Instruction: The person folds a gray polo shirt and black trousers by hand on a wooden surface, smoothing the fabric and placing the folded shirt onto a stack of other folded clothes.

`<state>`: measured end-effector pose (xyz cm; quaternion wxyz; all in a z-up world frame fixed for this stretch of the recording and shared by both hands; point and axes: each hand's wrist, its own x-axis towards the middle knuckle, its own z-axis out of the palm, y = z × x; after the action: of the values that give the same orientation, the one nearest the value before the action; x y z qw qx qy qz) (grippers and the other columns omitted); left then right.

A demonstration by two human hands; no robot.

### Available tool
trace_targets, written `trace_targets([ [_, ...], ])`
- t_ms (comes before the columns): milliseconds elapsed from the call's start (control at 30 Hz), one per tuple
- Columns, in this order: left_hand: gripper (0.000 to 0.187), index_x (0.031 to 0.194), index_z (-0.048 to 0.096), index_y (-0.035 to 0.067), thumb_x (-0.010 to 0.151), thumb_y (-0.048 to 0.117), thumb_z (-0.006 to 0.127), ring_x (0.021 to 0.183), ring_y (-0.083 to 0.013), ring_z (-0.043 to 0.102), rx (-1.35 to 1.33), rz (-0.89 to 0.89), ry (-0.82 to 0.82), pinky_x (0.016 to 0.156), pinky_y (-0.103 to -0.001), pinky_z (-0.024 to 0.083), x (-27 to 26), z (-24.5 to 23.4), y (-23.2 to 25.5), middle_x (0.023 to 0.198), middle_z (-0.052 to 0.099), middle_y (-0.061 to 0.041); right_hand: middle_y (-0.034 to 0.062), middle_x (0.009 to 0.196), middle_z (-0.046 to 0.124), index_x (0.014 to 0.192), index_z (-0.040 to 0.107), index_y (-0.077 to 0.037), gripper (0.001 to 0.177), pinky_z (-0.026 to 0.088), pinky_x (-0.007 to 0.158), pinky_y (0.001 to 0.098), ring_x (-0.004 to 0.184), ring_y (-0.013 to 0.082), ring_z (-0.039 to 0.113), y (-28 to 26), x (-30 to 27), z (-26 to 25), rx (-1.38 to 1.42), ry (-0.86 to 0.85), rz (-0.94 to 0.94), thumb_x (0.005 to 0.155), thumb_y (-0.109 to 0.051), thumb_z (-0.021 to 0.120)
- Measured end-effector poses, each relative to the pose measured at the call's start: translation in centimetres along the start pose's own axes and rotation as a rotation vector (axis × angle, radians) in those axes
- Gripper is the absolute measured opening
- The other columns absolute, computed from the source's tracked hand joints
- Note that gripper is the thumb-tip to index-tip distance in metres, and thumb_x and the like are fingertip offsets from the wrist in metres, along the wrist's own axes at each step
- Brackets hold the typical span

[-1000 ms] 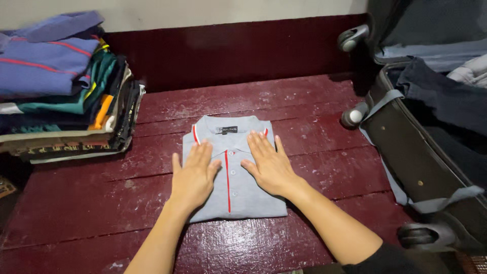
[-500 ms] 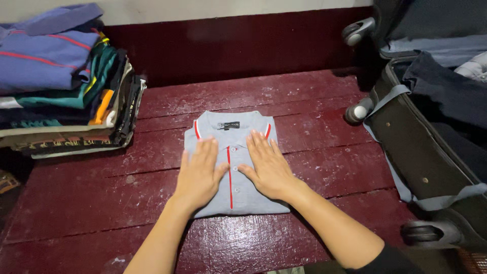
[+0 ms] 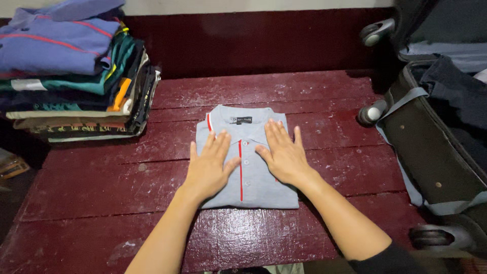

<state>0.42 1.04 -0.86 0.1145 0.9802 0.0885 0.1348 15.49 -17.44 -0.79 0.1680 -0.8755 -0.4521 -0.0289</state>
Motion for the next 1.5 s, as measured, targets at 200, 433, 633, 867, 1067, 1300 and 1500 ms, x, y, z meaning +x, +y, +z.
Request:
trace_targets([
  [200, 0.069, 0.154, 0.036, 0.006, 0.102, 0.051, 0.042, 0.154, -0.0274, 0.022, 0.001, -0.172, -0.020, 0.117, -0.070, 0.006, 0.2, -0.7, -0.4, 0.165, 0.031, -0.009, 0.0204, 0.168, 0.015, 0.159, 0.020, 0.003, 0.078, -0.001, 0.123, 0.0592, 0.157, 0.0333, 0.008, 0.7, -0.1, -0.4, 0.047, -0.014, 0.038, 0.105, -0.051, 0.036],
  [433, 0.078, 0.157, 0.032, -0.001, 0.102, 0.052, 0.046, 0.156, -0.0324, 0.018, -0.154, 0.135, 0.062, 0.121, -0.062, 0.006, -1.7, -0.5, 2.9, 0.167, 0.025, -0.020, 0.0312, 0.167, 0.013, 0.157, 0.023, 0.011, 0.076, 0.002, 0.123, 0.0591, 0.157, 0.0446, 0.008, -2.2, -3.1, 1.0, -0.040, 0.126, -0.154, 0.103, -0.039, 0.042],
  [633, 0.082, 0.158, 0.028, -0.001, 0.101, 0.055, 0.046, 0.157, -0.0346, 0.014, -0.109, 0.157, 0.001, 0.120, -0.063, 0.006, -1.1, -0.5, 3.1, 0.168, 0.022, -0.019, 0.0297, 0.165, 0.020, 0.154, 0.027, 0.010, 0.075, 0.008, 0.122, 0.0574, 0.155, 0.0418, 0.014, -3.2, -2.8, 1.1, -0.011, 0.120, -0.172, 0.102, -0.041, 0.046],
  [867, 0.089, 0.158, 0.021, 0.000, 0.098, 0.062, 0.046, 0.154, -0.0390, 0.008, -0.057, -0.026, -0.061, 0.118, -0.061, 0.006, -0.8, -0.2, 2.3, 0.167, 0.015, -0.020, 0.0267, 0.166, 0.018, 0.157, 0.024, 0.007, 0.078, 0.007, 0.121, 0.0564, 0.155, 0.0397, 0.013, -2.8, -2.9, 0.8, -0.016, 0.081, -0.190, 0.101, -0.044, 0.045],
  [1067, 0.084, 0.158, 0.020, -0.001, 0.100, 0.055, 0.043, 0.155, -0.0359, 0.010, -0.056, -0.214, -0.059, 0.121, -0.058, 0.010, -0.5, 0.1, -1.1, 0.167, 0.015, -0.020, 0.0250, 0.167, 0.010, 0.157, 0.019, 0.005, 0.081, 0.004, 0.122, 0.0536, 0.155, 0.0366, 0.007, -2.0, -2.1, 0.7, 0.003, -0.013, -0.078, 0.102, -0.051, 0.040],
  [1300, 0.074, 0.155, 0.027, -0.004, 0.104, 0.047, 0.044, 0.155, -0.0370, 0.017, 0.029, -0.359, 0.077, 0.120, -0.062, 0.011, -0.4, 1.1, -3.0, 0.166, 0.021, -0.022, 0.0284, 0.166, 0.003, 0.156, 0.018, 0.009, 0.084, -0.002, 0.118, 0.0630, 0.154, 0.0400, -0.006, 1.1, -0.4, -1.6, -0.224, -0.020, 0.219, 0.102, -0.054, 0.035],
  [1500, 0.076, 0.156, 0.030, -0.002, 0.100, 0.045, 0.052, 0.155, -0.0387, 0.019, -0.143, -0.090, 0.193, 0.120, -0.062, 0.013, -0.1, 0.7, -1.6, 0.165, 0.026, -0.023, 0.0296, 0.167, 0.014, 0.156, 0.024, 0.011, 0.083, 0.002, 0.124, 0.0631, 0.158, 0.0448, 0.006, -3.1, -3.2, -0.6, -0.091, 0.242, -0.205, 0.103, -0.053, 0.036],
])
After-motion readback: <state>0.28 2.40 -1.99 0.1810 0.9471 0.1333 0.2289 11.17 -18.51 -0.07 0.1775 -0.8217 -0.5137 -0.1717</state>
